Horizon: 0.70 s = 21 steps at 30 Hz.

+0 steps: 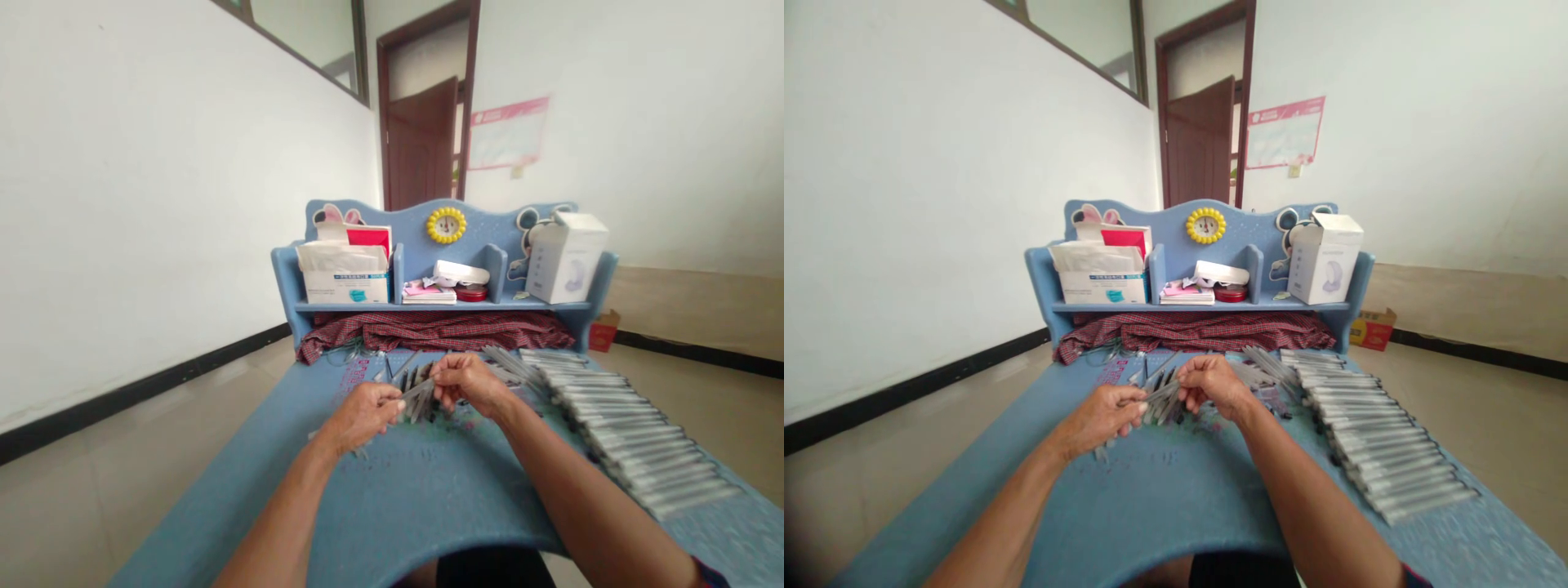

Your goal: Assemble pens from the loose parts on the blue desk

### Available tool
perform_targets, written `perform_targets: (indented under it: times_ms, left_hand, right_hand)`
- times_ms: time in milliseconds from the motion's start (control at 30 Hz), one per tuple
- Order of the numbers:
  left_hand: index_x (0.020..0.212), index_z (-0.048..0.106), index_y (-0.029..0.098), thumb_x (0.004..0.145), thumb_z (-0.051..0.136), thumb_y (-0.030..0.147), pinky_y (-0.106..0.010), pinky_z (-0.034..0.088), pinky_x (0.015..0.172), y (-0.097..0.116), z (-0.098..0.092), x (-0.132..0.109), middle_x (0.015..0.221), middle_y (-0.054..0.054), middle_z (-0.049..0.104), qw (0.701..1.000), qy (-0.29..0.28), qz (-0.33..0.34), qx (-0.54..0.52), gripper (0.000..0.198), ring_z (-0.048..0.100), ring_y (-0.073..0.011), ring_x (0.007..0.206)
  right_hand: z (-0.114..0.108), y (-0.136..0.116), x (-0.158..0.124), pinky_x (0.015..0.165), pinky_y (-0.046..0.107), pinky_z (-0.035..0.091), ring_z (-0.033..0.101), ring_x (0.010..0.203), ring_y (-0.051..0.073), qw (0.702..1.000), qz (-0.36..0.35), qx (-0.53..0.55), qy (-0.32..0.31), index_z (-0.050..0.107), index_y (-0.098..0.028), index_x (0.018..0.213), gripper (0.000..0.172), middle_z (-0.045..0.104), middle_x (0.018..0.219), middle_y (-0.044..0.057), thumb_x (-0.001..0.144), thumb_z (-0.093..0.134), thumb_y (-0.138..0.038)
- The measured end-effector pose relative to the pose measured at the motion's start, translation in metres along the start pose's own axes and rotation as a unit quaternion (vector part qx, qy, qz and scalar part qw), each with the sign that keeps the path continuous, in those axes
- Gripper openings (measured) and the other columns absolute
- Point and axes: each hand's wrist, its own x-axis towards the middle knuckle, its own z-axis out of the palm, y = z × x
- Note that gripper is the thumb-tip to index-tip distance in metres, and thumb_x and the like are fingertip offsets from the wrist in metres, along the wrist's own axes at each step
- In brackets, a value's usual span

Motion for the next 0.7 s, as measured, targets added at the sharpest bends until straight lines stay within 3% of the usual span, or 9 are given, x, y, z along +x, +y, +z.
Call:
perform_targets:
  times_ms: [167, 300, 367, 467, 500, 567, 700]
  left_hand:
    - [0.083, 0.059, 0.012, 0.070, 0.049, 0.048, -0.022, 0.036, 0.044, -0.008, -0.007, 0.006, 0.062, -0.001, 0.058, 1.000, 0.022, 0.006, -0.012, 0.040, 0.047, -0.0101, 0.047]
    - [0.084, 0.060, 0.012, 0.069, 0.051, 0.048, -0.021, 0.035, 0.045, 0.001, -0.008, 0.006, 0.061, 0.000, 0.057, 1.000, 0.005, 0.024, -0.017, 0.040, 0.046, -0.0098, 0.048]
    - [0.081, 0.061, 0.012, 0.070, 0.052, 0.047, -0.021, 0.035, 0.046, 0.015, -0.007, 0.002, 0.060, 0.000, 0.055, 0.999, -0.017, 0.029, 0.000, 0.037, 0.045, -0.0095, 0.048]
    - [0.080, 0.062, 0.013, 0.071, 0.051, 0.044, -0.021, 0.033, 0.046, 0.043, 0.000, -0.007, 0.058, 0.002, 0.052, 0.997, -0.057, 0.031, 0.045, 0.034, 0.045, -0.0099, 0.048]
    - [0.080, 0.062, 0.014, 0.072, 0.050, 0.043, -0.021, 0.034, 0.046, 0.053, 0.003, -0.010, 0.058, 0.002, 0.052, 0.995, -0.068, 0.034, 0.059, 0.033, 0.046, -0.0106, 0.050]
    - [0.081, 0.063, 0.014, 0.074, 0.049, 0.041, -0.022, 0.035, 0.049, 0.069, 0.010, -0.018, 0.061, 0.001, 0.054, 0.992, -0.080, 0.051, 0.085, 0.031, 0.049, -0.0122, 0.055]
    - [0.080, 0.064, 0.016, 0.078, 0.045, 0.035, -0.022, 0.035, 0.055, 0.086, 0.026, -0.036, 0.063, 0.001, 0.056, 0.979, -0.095, 0.104, 0.144, 0.027, 0.051, -0.0134, 0.061]
  right_hand:
    - [0.002, -0.023, 0.000, 0.036, 0.021, 0.039, 0.050, 0.036, 0.010, 0.995, 0.009, -0.092, 0.021, 0.056, -0.016, 0.069, 0.011, 0.059, 0.051, -0.002, 0.063, 0.057, -0.025]
    - [0.006, -0.041, -0.018, 0.044, 0.021, 0.038, 0.049, 0.040, 0.009, 0.976, -0.014, -0.211, 0.058, 0.059, -0.016, 0.065, 0.004, 0.055, 0.048, -0.004, 0.063, 0.056, -0.015]
    - [0.008, -0.050, -0.036, 0.054, 0.022, 0.039, 0.054, 0.052, 0.011, 0.924, -0.065, -0.369, 0.077, 0.064, -0.018, 0.069, 0.009, 0.058, 0.054, -0.003, 0.065, 0.057, -0.014]
    - [0.011, -0.064, -0.065, 0.066, 0.026, 0.040, 0.060, 0.075, 0.017, 0.795, -0.127, -0.588, 0.075, 0.067, -0.022, 0.081, 0.015, 0.066, 0.077, 0.002, 0.072, 0.055, -0.018]
    - [0.010, -0.067, -0.075, 0.067, 0.027, 0.040, 0.060, 0.080, 0.019, 0.772, -0.132, -0.619, 0.062, 0.067, -0.022, 0.084, 0.016, 0.067, 0.083, 0.003, 0.074, 0.055, -0.019]
    - [0.008, -0.072, -0.092, 0.069, 0.027, 0.040, 0.060, 0.084, 0.020, 0.751, -0.137, -0.645, 0.033, 0.066, -0.023, 0.090, 0.017, 0.068, 0.088, 0.005, 0.077, 0.055, -0.021]
    - [-0.002, -0.075, -0.124, 0.071, 0.025, 0.039, 0.060, 0.084, 0.019, 0.746, -0.133, -0.653, -0.005, 0.064, -0.021, 0.094, 0.016, 0.068, 0.089, 0.005, 0.080, 0.055, -0.020]
